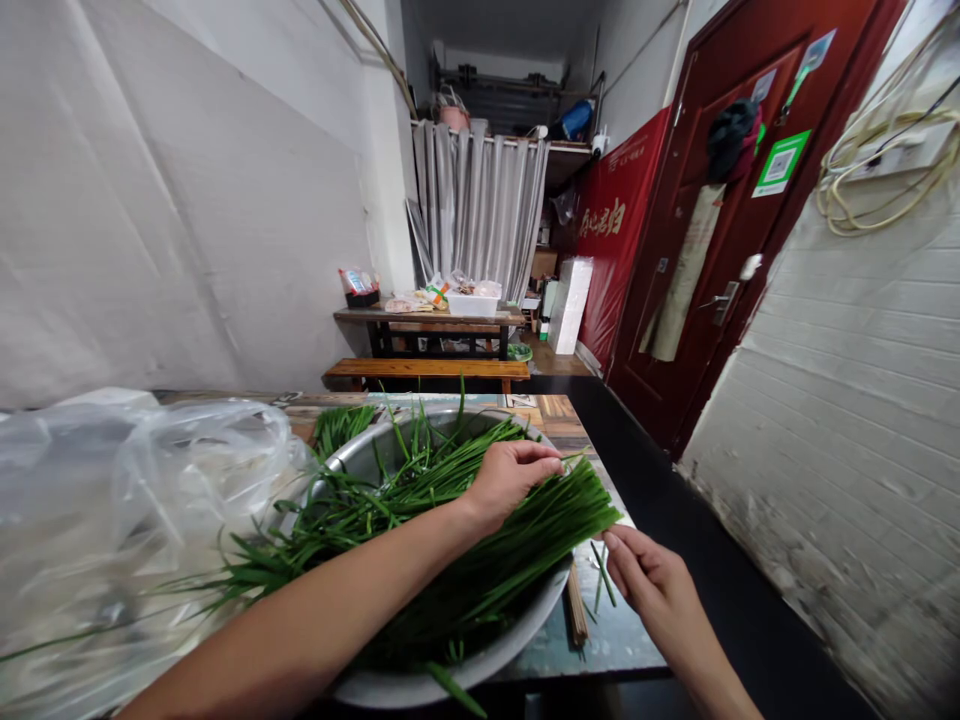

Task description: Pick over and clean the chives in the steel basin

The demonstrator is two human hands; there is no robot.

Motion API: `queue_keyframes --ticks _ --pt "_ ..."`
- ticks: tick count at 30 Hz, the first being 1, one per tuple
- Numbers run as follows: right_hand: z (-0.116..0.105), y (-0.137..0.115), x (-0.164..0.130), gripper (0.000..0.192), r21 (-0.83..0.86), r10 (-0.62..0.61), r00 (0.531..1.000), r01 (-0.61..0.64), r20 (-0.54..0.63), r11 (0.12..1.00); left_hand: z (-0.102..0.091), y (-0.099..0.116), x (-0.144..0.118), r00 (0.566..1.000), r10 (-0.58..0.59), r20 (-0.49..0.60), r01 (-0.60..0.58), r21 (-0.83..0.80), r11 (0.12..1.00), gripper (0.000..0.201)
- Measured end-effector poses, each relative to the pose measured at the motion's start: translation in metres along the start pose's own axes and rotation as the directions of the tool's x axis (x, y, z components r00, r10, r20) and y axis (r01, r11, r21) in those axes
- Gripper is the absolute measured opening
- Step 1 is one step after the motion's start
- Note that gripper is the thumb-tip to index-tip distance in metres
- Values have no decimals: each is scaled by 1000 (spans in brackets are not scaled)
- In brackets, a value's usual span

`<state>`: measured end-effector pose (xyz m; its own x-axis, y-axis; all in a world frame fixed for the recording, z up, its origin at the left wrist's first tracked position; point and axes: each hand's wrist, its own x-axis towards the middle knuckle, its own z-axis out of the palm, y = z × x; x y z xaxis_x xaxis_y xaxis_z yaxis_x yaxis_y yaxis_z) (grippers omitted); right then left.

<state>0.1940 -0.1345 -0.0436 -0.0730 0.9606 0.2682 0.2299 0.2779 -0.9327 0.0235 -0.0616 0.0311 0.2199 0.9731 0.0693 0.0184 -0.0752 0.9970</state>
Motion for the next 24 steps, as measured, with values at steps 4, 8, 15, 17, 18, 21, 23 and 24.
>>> queue_keyframes --ticks 4,8,15,17,18,21,23,24 --pt "0 -1 -1 36 8 0 1000 0 0 1000 1 0 -1 1000 -3 6 3 4 1000 17" --pt "0 1 -2 33 21 21 1000 -21 4 1000 1 -2 -1 1000 -11 10 11 5 1000 18" --pt "1 1 0 32 25 5 1000 -5 4 1000 -1 -8 1 988 144 52 -151 182 972 21" --pt "1 2 2 32 21 -3 1000 3 -5 1000 -2 -10 0 966 241 89 -256 297 920 20" --pt "2 2 2 33 22 -4 1000 4 -11 1000 -2 -10 -1 950 290 116 -313 356 881 20" --pt "4 4 2 33 45 20 1000 -19 -23 999 -10 -3 3 905 341 256 -424 465 777 22" --pt "4 7 -1 32 54 40 999 -39 -23 998 -23 5 11 910 304 282 -410 504 760 24" --pt "4 8 -3 32 56 47 999 -45 -25 997 -31 9 16 925 290 247 -380 536 754 26"
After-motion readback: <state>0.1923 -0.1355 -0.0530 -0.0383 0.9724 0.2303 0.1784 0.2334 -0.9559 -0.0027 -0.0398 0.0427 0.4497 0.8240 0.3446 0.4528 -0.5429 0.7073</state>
